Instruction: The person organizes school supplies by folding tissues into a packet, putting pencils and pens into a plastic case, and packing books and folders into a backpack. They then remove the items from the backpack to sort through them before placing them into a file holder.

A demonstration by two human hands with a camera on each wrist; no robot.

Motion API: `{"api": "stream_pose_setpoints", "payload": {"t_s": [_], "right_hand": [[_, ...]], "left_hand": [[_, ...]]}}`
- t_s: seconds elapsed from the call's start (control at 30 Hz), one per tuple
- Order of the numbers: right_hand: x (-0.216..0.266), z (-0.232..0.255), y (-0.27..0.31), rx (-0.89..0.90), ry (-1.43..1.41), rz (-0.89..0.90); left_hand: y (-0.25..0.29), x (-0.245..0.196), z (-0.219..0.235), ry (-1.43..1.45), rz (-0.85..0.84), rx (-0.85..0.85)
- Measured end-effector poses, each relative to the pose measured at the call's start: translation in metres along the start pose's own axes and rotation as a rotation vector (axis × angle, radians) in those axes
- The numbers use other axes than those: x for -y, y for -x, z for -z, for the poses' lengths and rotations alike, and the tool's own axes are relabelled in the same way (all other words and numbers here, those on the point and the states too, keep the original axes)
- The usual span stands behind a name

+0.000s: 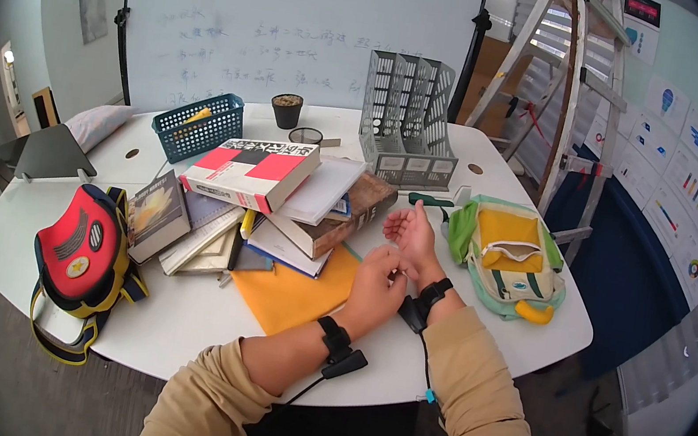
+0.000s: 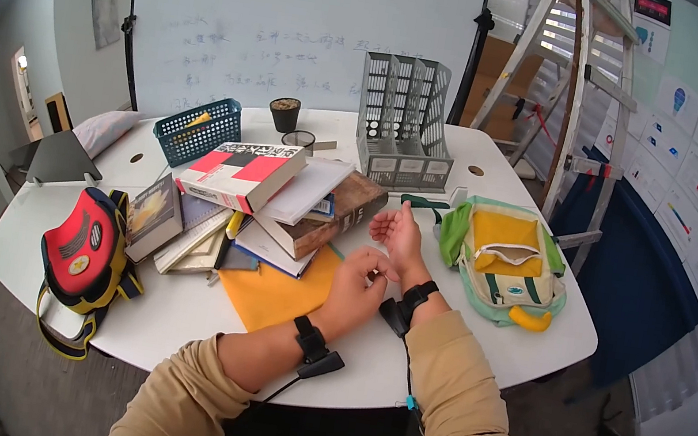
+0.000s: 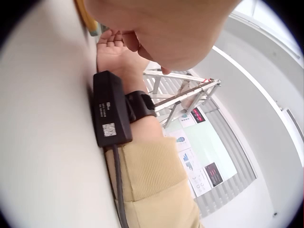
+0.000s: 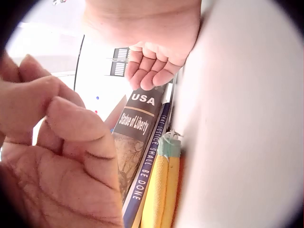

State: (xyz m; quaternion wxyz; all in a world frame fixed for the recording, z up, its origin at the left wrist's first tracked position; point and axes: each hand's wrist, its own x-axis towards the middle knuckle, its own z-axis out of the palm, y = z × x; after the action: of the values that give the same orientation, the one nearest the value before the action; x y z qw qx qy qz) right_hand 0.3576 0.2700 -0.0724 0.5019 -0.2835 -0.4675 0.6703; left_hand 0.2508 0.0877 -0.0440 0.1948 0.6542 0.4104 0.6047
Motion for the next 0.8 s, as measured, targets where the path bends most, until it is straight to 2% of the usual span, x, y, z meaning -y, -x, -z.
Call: {"api": "stream_pose_setpoints", "payload": {"t_s": [0.13, 0.2, 0.27, 0.37, 0.43, 0.63, 0.7, 0.73, 0.8], "right_hand": [[0.001, 0.002, 0.001, -0.008, -0.008, -0.010], [0.002, 0.002, 0.003, -0.011, -0.010, -0.001], [0.003, 0.001, 0.004, -0.007, -0.007, 0.010], [0.003, 0.001, 0.003, -0.015, 0.021, 0.001], [0.001, 0.001, 0.005, -0.004, 0.018, 0.017], [-0.001, 0.000, 0.006, -0.008, 0.027, 0.022], [-0.001, 0.002, 0.002, -0.014, 0.017, 0.008], [0.000, 0.002, 0.003, -0.015, 0.010, -0.002], [0.001, 0.001, 0.005, -0.018, 0.019, 0.006]], "left_hand": [[-0.003, -0.028, 0.012, 0.096, 0.040, -0.002], [-0.006, -0.054, 0.034, 0.069, 0.024, -0.017], [-0.007, -0.061, 0.065, 0.041, 0.000, -0.033], [-0.006, -0.072, 0.134, -0.143, -0.065, -0.029], [0.002, -0.066, 0.188, -0.344, -0.061, -0.123], [0.045, -0.053, 0.355, -0.630, 0.147, -0.343], [0.069, -0.037, 0.406, -0.652, 0.223, -0.398], [0.081, -0.033, 0.421, -0.607, 0.278, -0.421], [0.101, -0.026, 0.445, -0.720, 0.308, -0.364]]}}
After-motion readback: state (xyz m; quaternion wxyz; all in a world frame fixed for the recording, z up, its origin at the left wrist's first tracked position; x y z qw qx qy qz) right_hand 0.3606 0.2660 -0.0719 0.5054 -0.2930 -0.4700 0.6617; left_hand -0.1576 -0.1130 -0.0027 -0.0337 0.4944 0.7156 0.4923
